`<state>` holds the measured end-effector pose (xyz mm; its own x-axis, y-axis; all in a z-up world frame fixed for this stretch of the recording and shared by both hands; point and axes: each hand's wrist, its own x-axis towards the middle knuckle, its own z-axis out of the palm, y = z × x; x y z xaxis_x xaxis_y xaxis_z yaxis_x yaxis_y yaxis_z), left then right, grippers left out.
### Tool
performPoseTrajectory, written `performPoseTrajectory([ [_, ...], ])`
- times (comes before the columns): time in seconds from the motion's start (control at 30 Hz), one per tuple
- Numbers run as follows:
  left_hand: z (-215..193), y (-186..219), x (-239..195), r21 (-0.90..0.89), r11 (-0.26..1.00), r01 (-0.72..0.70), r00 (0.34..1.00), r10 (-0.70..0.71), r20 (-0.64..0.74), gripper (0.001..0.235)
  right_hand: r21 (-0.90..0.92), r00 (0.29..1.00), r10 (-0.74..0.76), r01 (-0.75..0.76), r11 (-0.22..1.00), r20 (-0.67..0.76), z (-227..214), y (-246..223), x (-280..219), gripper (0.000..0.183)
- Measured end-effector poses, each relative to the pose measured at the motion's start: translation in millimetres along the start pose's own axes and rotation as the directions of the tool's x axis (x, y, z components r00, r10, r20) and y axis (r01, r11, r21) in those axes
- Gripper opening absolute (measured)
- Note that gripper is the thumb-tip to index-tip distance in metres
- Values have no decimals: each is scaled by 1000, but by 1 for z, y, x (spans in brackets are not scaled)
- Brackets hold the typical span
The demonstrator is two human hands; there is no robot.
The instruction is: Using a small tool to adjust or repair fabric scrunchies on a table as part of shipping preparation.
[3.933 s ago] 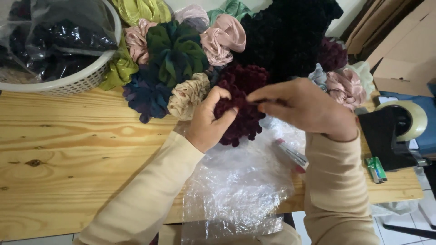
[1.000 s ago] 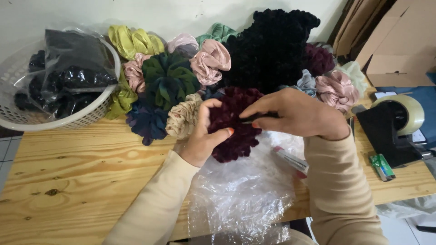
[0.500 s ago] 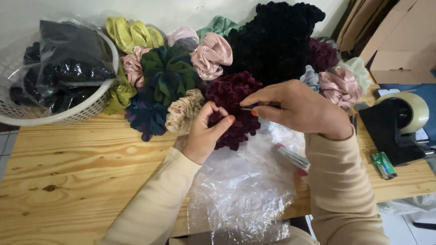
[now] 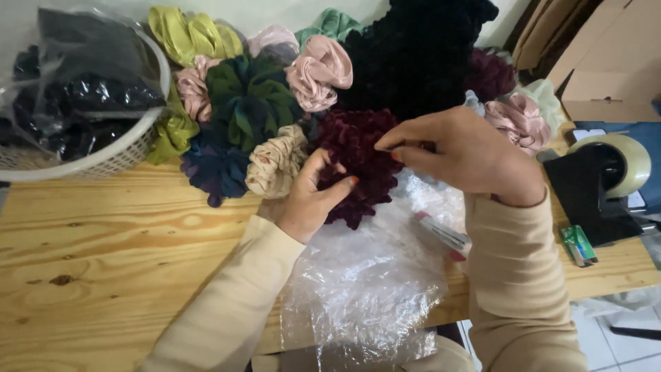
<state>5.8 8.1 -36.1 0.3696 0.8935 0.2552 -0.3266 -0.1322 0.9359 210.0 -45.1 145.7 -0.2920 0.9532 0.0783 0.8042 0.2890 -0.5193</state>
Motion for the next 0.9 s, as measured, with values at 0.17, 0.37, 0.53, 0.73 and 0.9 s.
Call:
performPoseTrajectory([
  [0.17,8,32,-6,143,990,1,999,-6,33,21,-31,999,8,-7,999,32,-1,-10,-4,28],
  [0.37,5,26,-4,121,993,-9,998,2,56,25,-135,984,-16,40,990,176,12,-3,8,35],
  [0.53,3,29,-3,40,999,31,998,-33,60,27,-124,968,-93,124,984,233,16,-5,11,38],
  [0.73,6,27,-3,30,997,66,997,-65,-39,28,-54,932,-148,175,983,330,15,-9,12,38],
  [0.9,8,27,-5,165,986,27,998,-17,-57,35,58,962,-190,182,982,197,5,-7,3,32],
])
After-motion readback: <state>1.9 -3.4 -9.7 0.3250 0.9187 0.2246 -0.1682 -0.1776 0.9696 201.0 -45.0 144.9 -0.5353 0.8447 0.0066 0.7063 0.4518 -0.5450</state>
